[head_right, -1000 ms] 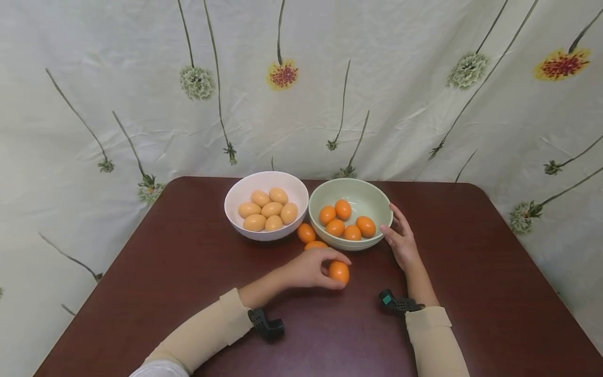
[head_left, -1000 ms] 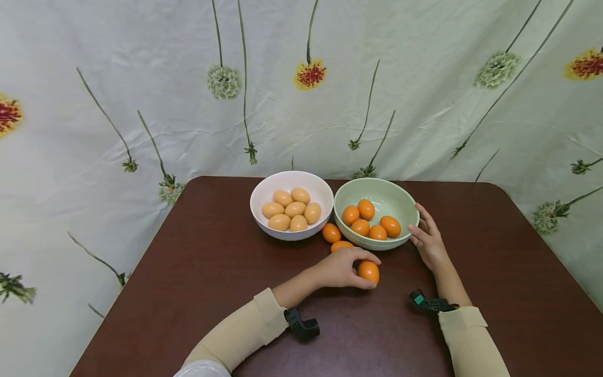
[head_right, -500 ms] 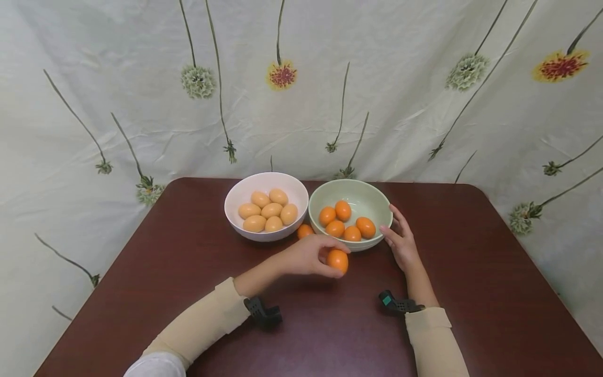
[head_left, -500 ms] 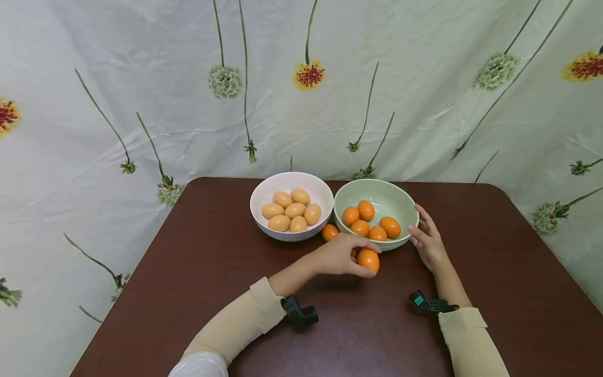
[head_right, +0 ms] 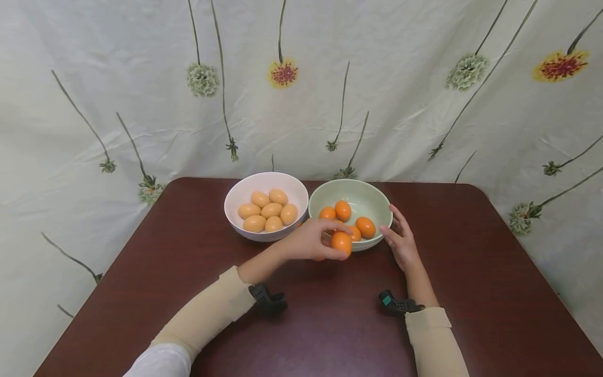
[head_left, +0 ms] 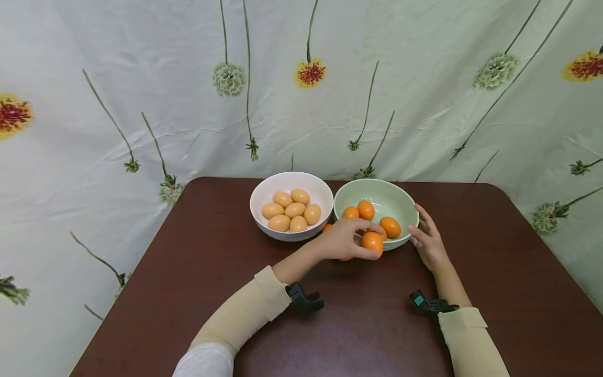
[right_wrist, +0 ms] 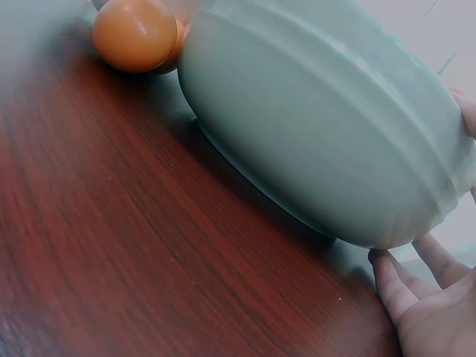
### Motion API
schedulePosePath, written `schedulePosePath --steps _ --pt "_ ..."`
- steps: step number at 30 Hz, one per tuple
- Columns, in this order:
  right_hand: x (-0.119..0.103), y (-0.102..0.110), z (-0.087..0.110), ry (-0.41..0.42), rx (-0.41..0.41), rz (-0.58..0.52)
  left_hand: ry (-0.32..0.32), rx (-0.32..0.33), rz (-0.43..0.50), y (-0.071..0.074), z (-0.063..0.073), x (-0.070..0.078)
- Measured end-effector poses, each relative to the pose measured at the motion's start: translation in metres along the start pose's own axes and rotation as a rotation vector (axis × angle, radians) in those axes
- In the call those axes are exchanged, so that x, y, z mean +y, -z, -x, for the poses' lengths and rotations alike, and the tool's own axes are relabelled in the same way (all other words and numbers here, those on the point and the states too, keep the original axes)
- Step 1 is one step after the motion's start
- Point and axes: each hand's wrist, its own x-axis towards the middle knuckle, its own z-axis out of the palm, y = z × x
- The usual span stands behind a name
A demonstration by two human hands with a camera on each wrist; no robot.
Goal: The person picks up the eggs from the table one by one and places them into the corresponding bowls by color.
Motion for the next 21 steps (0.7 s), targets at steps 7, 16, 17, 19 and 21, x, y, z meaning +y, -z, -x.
schedulePosePath --steps 7,16,17,19,21 --pt "0.0 0.0 0.0 -0.004 -0.006 -0.014 0.067 0.049 -0.024 0.009 -0.011 -0.001" --pt "-0.001 0.0 0.0 -0.009 0.002 -0.006 0.081 0.108 -0.079 0.012 -0.029 -0.014" --pt "-0.001 -0.001 -0.001 -0.01 0.003 -0.007 0.086 0.107 -0.086 0.012 -0.031 -0.014" --pt "-0.001 -0.001 -0.001 -0.011 0.006 -0.009 0.102 0.106 -0.101 0.012 -0.035 -0.016" --pt "-0.001 -0.001 -0.001 -0.012 0.007 -0.011 0.121 0.102 -0.113 0.012 -0.038 -0.018"
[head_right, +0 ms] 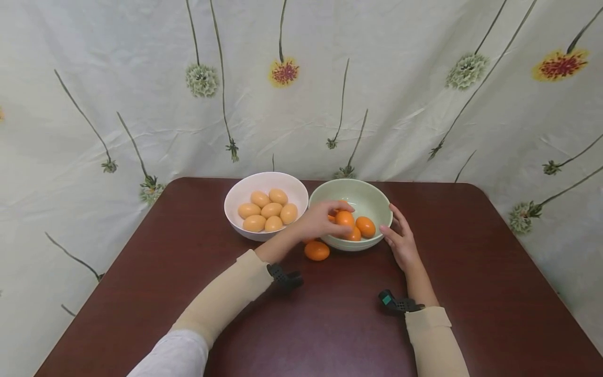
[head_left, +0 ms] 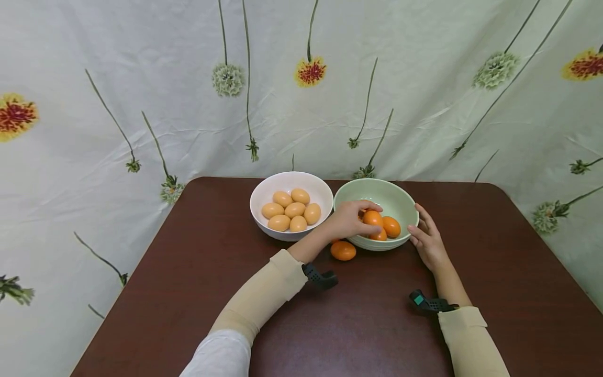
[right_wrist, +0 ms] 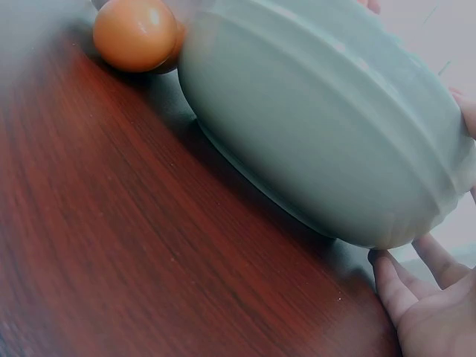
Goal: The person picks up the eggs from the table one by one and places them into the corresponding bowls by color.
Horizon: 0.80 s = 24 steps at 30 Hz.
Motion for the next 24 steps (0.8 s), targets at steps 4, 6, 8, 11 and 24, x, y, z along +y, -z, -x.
schedulePosePath --steps 4,6,8,11,24 --pt "0.0 0.0 -0.001 0.0 0.004 0.003 0.033 -0.022 -0.048 -0.002 -0.008 -0.005" --pt "0.0 -0.001 -0.002 -0.001 0.005 0.005 0.038 -0.039 -0.089 -0.003 -0.012 -0.007" --pt "0.0 -0.001 -0.002 -0.002 0.006 0.008 0.042 -0.068 -0.128 -0.002 -0.015 -0.009" --pt "0.0 -0.001 -0.003 -0.01 0.008 0.01 0.047 -0.121 -0.165 0.0 -0.018 -0.01" --pt "-0.001 -0.001 -0.003 -0.023 0.017 0.009 0.084 -0.258 -0.278 -0.001 -0.024 -0.008"
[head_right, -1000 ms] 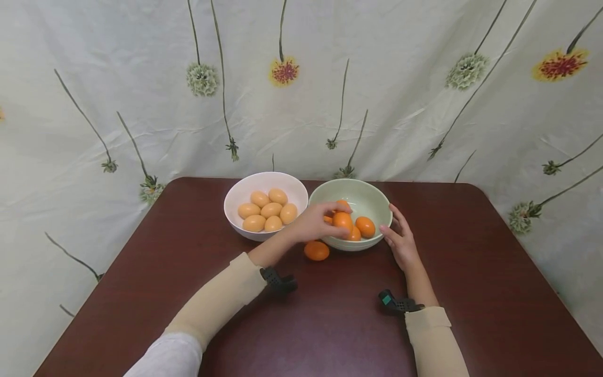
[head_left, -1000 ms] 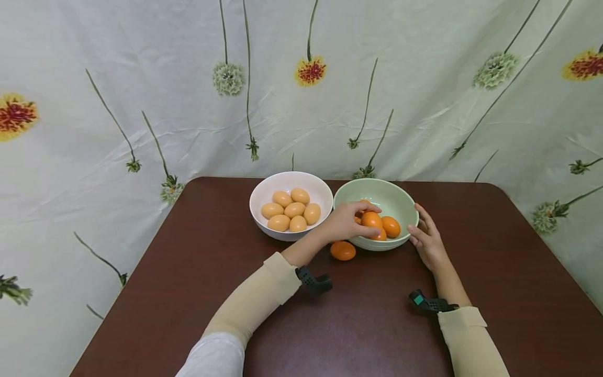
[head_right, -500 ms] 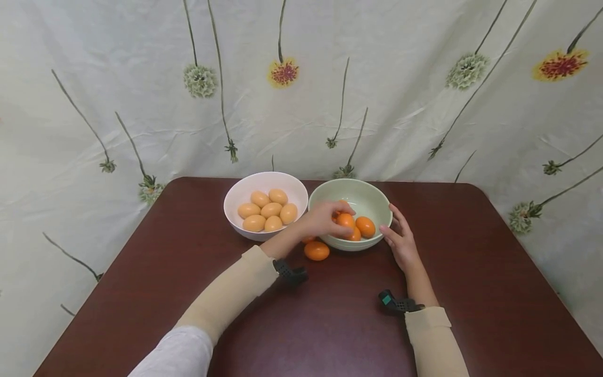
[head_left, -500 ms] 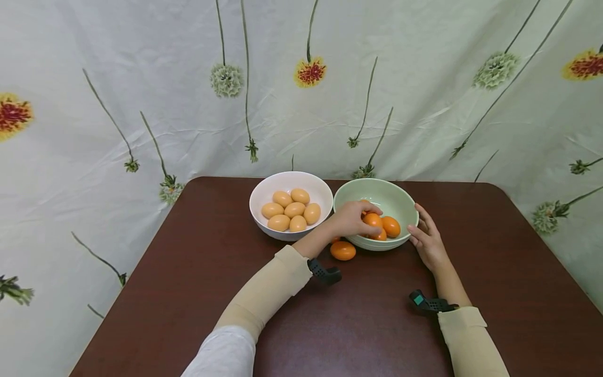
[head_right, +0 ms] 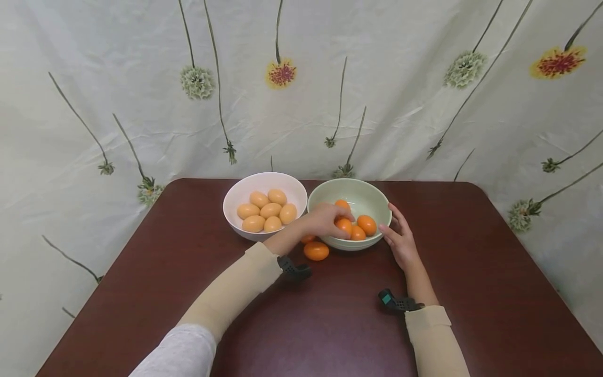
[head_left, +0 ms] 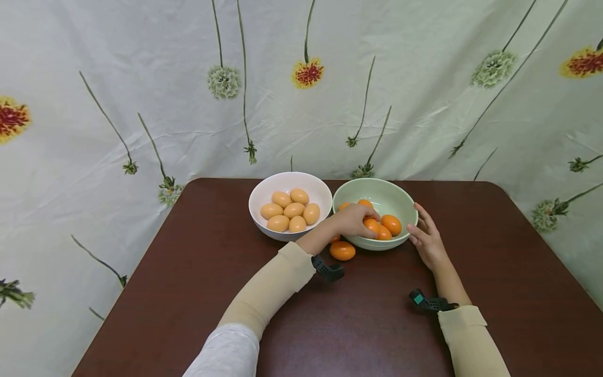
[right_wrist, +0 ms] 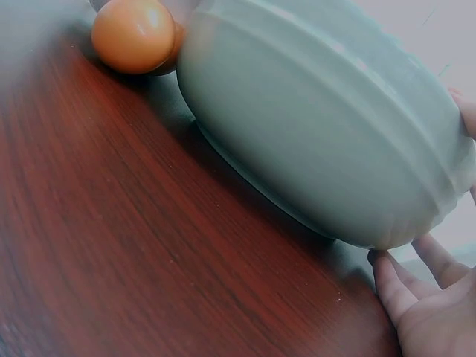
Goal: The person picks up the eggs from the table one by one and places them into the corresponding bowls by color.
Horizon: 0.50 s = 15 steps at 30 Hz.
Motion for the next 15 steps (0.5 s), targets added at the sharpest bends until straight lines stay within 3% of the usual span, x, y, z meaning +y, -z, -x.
schedulePosePath --steps 6,15 --pt "0.0 -0.001 0.001 -0.003 0.004 -0.006 0.014 -0.076 -0.066 0.001 -0.007 0.0" --pt "-0.002 -0.002 0.002 0.001 -0.005 -0.004 0.118 -0.163 -0.13 0.002 -0.014 0.004"
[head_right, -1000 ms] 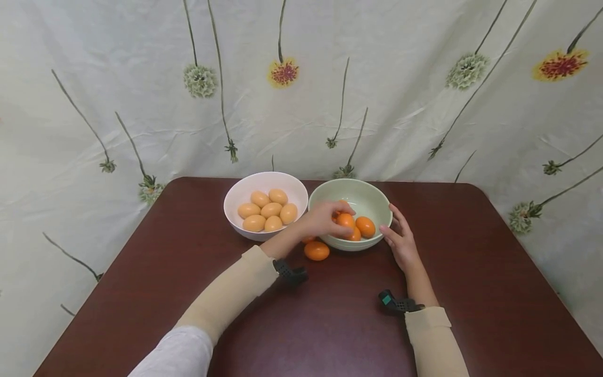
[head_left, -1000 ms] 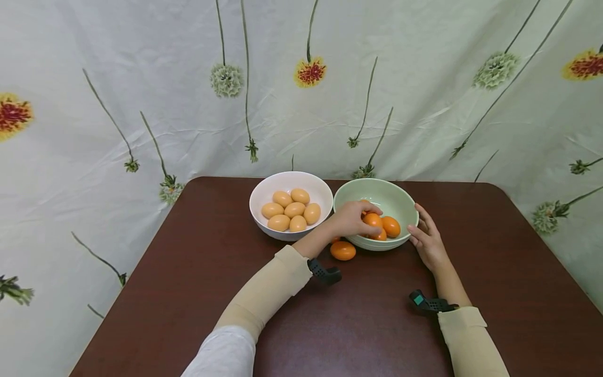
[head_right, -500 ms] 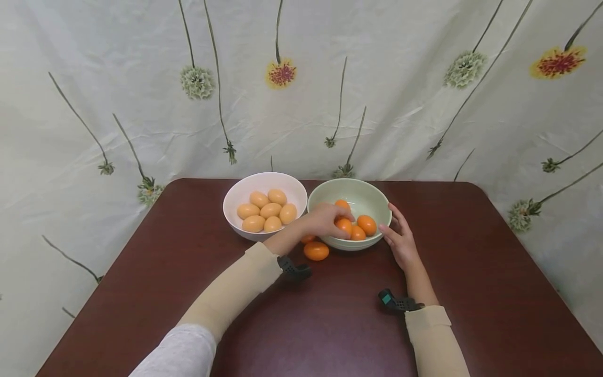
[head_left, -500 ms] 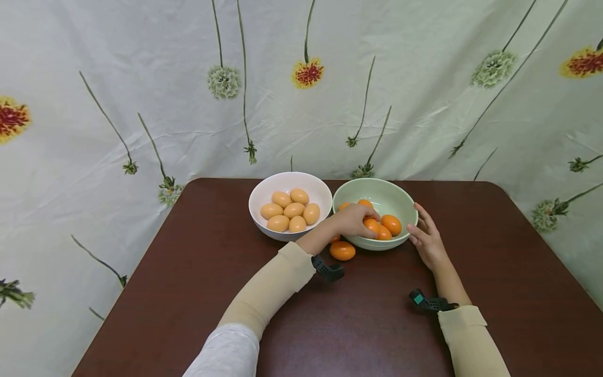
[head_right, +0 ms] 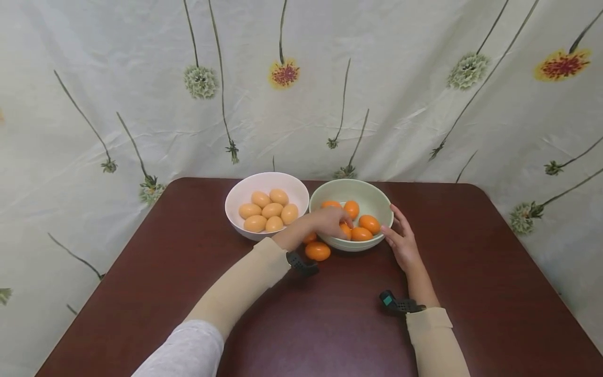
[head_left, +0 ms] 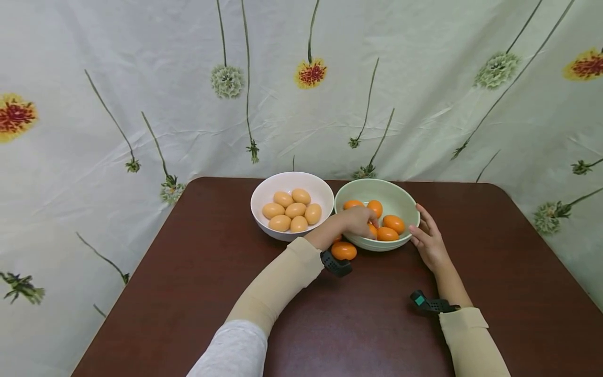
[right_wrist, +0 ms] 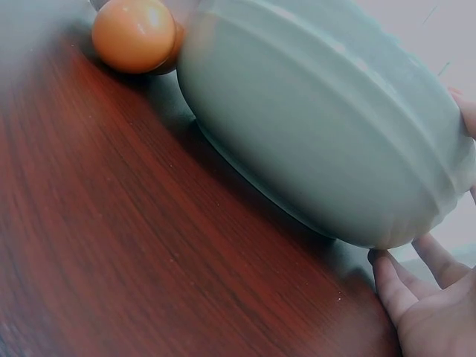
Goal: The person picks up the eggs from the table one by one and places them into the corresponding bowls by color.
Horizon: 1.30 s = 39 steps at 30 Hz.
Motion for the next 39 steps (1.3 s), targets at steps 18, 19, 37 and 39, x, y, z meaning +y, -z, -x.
schedulePosePath --steps 18,19,37,39 --pt "0.001 0.001 0.0 0.019 -0.014 -0.009 0.055 0.017 -0.03 -0.003 0.0 0.004" --pt "0.001 0.001 0.0 0.019 -0.013 -0.009 0.043 0.028 -0.034 -0.003 0.001 0.004" --pt "0.002 0.002 -0.001 0.02 -0.006 -0.02 -0.079 0.225 0.184 -0.012 0.009 -0.005" --pt "0.002 0.002 -0.001 0.017 -0.004 -0.021 -0.109 0.26 0.277 -0.013 0.012 -0.007"
